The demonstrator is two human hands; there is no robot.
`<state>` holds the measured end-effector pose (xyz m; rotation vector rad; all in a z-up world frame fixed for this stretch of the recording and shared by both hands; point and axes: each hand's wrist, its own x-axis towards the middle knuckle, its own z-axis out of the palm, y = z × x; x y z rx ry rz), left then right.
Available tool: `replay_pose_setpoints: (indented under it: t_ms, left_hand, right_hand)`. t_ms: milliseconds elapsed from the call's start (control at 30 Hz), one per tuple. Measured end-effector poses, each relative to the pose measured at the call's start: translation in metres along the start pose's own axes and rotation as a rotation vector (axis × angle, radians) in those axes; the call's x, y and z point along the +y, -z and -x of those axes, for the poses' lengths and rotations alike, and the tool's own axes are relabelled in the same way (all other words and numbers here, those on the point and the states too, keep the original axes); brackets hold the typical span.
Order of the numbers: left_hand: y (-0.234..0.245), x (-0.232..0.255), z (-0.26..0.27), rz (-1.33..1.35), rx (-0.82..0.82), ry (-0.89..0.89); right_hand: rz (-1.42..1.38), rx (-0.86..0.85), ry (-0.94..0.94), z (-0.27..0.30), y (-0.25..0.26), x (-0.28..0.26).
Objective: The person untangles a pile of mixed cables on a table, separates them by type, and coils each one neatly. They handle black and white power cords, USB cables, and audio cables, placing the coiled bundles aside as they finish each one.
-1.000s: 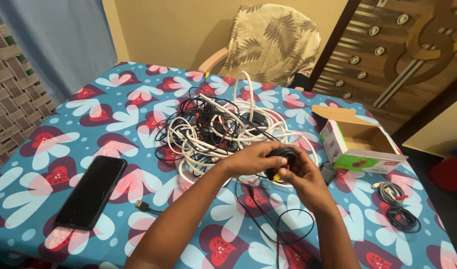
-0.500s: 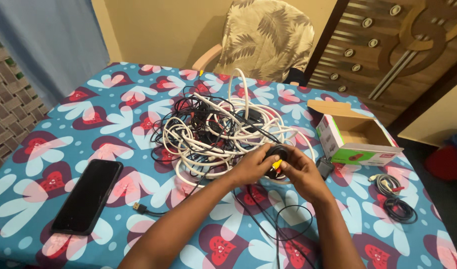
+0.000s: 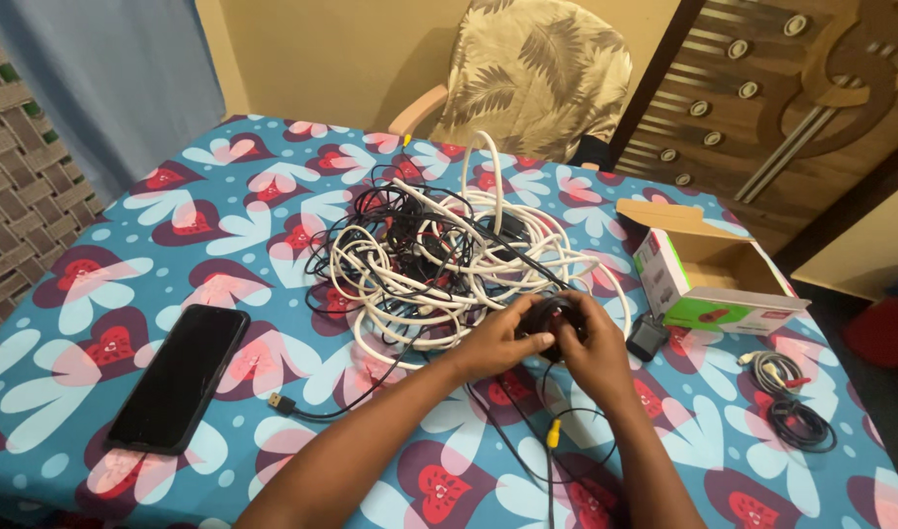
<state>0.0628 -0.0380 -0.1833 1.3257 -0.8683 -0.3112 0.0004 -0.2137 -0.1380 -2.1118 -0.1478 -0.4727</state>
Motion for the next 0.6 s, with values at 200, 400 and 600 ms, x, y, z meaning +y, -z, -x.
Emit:
replay_pose_setpoints:
  t_ms: [200, 400, 600]
  left_hand:
    - [-0.01, 0.001, 0.001, -0.029, 0.119, 0.049]
    - [-0.004, 0.004, -0.002, 0.181, 0.142, -0.017]
    - [-0.006, 0.031, 0.006, -0.334, 0.257, -0.085]
  right_hand:
    - [-0.035, 0.001, -0.042, -0.001, 0.003, -0.006]
    - [-0.467, -0.205, -0.177, -0.003, 0.017, -0.009]
    - [0.145, 0.118, 0.038, 0.004, -0.005, -0.021]
